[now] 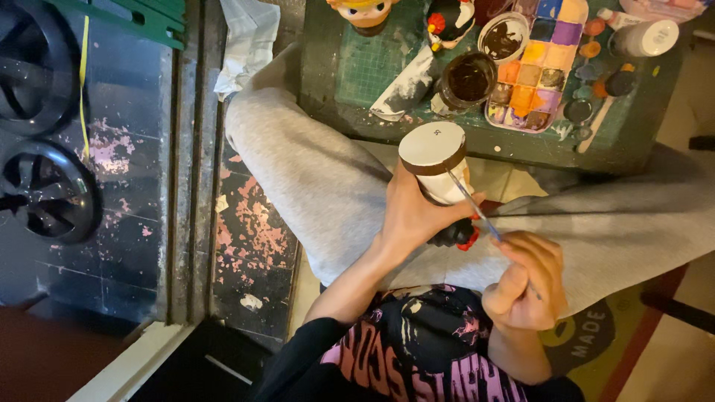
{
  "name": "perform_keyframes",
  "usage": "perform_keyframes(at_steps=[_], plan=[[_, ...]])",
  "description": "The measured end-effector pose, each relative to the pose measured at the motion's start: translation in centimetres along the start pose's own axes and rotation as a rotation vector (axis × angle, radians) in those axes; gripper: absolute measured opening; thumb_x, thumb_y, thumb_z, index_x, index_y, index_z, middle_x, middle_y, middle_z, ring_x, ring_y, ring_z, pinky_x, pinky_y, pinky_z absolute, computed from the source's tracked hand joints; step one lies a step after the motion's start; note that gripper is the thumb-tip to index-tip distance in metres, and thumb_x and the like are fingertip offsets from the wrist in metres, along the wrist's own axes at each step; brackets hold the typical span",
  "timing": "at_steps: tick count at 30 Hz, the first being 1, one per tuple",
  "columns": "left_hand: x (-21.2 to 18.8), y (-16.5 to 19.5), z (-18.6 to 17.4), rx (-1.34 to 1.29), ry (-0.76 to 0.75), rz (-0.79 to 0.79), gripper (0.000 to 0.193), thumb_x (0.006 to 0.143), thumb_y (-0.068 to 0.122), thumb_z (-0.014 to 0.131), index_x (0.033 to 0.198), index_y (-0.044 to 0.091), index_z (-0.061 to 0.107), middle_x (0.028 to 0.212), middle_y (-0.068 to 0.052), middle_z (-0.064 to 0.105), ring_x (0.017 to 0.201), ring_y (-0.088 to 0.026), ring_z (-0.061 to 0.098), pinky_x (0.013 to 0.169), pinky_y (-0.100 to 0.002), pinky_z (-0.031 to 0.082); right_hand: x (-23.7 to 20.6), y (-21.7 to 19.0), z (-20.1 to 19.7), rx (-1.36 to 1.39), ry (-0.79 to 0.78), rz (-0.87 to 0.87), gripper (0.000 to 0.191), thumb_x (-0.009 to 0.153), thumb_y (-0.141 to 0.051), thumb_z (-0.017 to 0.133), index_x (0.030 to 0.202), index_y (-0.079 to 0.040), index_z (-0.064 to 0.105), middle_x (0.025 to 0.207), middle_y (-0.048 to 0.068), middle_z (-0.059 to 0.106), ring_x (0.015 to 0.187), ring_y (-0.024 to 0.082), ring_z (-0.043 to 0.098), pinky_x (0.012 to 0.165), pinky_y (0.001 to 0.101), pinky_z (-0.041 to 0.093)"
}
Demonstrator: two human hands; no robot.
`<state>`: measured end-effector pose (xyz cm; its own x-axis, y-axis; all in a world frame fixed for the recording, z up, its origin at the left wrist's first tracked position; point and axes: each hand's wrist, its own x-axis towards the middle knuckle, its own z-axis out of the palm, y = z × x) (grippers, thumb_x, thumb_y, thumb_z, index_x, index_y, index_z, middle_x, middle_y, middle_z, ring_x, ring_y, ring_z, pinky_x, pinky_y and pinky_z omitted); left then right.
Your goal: The person sits on the floor holding a ceramic figurine on their lap and paints its surface brown with a brush, reloading paint from a jar on the table and rotating the figurine to cover unpainted areas.
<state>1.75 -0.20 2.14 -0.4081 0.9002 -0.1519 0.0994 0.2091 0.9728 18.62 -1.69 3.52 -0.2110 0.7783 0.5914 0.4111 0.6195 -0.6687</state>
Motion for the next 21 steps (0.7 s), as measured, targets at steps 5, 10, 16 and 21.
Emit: perform_keyframes(at_steps=[5, 10, 16, 21], plan=[[0.0, -0.2, 0.2, 0.061, 0.021, 0.043, 0.071, 0.069, 0.032, 0.093, 0.126, 0.002, 0.062, 0.120, -0.014, 0.069, 0.110, -0.027, 0.070, 0.098, -0.038, 0.057, 0.4, -0.7, -0.3, -0.002, -0.041, -0.057, 0.019, 0.108, -0.004, 0.050, 0.104, 0.010, 0.062, 0.097, 0.021, 0.070, 0.092, 0.034, 0.070, 0.084, 0.0425, 0.058], [-0.1, -0.6, 0.3, 0.089, 0.067, 0.090, 0.075, 0.068, 0.031, 0.092, 0.128, 0.001, 0.060, 0.124, -0.016, 0.066, 0.115, -0.030, 0.068, 0.100, -0.040, 0.056, 0.3, -0.5, -0.8, 0.004, -0.018, 0.025, 0.019, 0.114, -0.004, 0.048, 0.109, 0.009, 0.061, 0.101, 0.020, 0.071, 0.089, 0.032, 0.069, 0.086, 0.0391, 0.057], [-0.5, -1.1, 0.5, 0.143, 0.108, 0.140, 0.082, 0.069, 0.029, 0.091, 0.134, -0.003, 0.053, 0.125, -0.019, 0.063, 0.118, -0.037, 0.066, 0.101, -0.044, 0.055, -0.2, 0.5, -0.9, 0.146, 0.103, 0.060, 0.020, 0.111, -0.004, 0.048, 0.104, 0.011, 0.059, 0.091, 0.024, 0.069, 0.078, 0.033, 0.068, 0.077, 0.0367, 0.058], [-0.6, -1.1, 0.6, 0.184, 0.095, 0.143, 0.085, 0.067, 0.029, 0.092, 0.133, -0.005, 0.052, 0.124, -0.021, 0.061, 0.116, -0.038, 0.064, 0.098, -0.046, 0.054, -0.7, 0.9, -1.2, 0.130, 0.152, 0.060, 0.024, 0.107, -0.005, 0.044, 0.103, 0.013, 0.059, 0.090, 0.026, 0.069, 0.076, 0.034, 0.067, 0.077, 0.0372, 0.058]])
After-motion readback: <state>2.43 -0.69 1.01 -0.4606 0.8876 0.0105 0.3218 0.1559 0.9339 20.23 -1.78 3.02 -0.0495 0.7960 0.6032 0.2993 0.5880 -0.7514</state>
